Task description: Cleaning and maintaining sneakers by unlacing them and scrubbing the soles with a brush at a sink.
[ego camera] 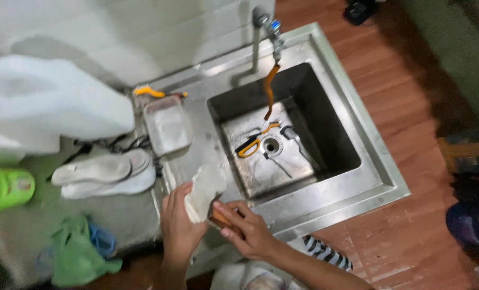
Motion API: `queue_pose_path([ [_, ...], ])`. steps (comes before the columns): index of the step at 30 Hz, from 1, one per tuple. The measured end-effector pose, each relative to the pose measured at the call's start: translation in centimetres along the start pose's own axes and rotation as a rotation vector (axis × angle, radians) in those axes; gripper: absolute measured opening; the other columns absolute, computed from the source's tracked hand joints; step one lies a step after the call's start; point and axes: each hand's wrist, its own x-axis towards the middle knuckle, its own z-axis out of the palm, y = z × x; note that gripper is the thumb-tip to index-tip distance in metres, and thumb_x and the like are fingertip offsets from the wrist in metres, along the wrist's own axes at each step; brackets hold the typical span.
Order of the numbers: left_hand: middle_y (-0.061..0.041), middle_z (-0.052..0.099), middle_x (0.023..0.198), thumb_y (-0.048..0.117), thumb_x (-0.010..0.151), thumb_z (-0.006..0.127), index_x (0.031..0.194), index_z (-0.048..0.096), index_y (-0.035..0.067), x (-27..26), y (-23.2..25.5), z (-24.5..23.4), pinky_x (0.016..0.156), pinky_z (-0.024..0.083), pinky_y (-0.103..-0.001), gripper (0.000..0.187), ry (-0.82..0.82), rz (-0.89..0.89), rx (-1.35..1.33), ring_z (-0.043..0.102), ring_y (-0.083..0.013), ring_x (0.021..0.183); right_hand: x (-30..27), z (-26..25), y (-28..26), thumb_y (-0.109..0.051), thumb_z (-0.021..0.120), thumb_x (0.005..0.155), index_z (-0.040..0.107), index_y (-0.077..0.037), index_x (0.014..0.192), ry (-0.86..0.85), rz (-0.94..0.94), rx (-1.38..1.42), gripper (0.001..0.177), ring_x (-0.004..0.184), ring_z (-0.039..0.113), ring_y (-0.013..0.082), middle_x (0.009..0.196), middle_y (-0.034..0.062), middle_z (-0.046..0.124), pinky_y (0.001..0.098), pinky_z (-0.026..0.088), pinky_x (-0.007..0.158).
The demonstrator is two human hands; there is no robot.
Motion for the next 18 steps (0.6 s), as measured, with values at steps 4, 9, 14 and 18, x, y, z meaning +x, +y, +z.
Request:
queue_pose_path([
  [4,-0.014,0.07,0.136,0.011,0.068,0.079,0.131,0.061,0.005,-0.2,0.4,-0.7,0.108,0.048,-0.043,0.066,0.058,0.063,-0.021,0.064,-0.0372,0.124,-1.8,0.6,-0.4,-0.038,0.048,0.117,0.045,-0.008,0.163,-0.076,0.034,0.022,0.056,0.115,0.065,0.0367,0.135,0.0228,0.058,0.0422,0.056,0.095],
  [9,-0.01,0.067,0.143,0.037,0.08,0.088,0.137,0.062,0.006,-0.1,1.3,-0.2,0.11,0.047,-0.046,0.07,-0.007,-0.042,-0.043,0.06,-0.0314,0.134,-2.1,2.0,-0.8,-0.038,0.048,0.117,0.045,-0.008,0.163,0.068,0.08,-0.052,0.055,0.115,0.061,0.0337,0.136,0.0218,0.053,0.0406,0.056,0.093],
  [14,-0.014,0.068,0.135,0.022,0.079,0.081,0.13,0.065,0.002,-1.2,0.4,1.2,0.105,0.049,-0.051,0.057,0.038,0.01,-0.061,0.065,-0.0401,0.123,3.9,2.5,-0.2,-0.027,0.06,0.108,0.056,-0.008,0.16,0.202,0.048,-0.043,0.056,0.084,0.069,0.0321,0.132,0.0187,0.06,0.0426,0.059,0.071],
  [18,-0.013,0.066,0.136,0.048,0.076,0.085,0.131,0.064,0.004,-0.9,-1.2,1.4,0.106,0.05,-0.049,0.073,-0.001,-0.001,-0.08,0.064,-0.0387,0.124,3.1,2.4,-1.3,-0.023,0.068,0.103,0.057,-0.014,0.159,0.17,0.059,-0.078,0.058,0.089,0.072,0.0421,0.134,0.0214,0.063,0.0481,0.059,0.07],
])
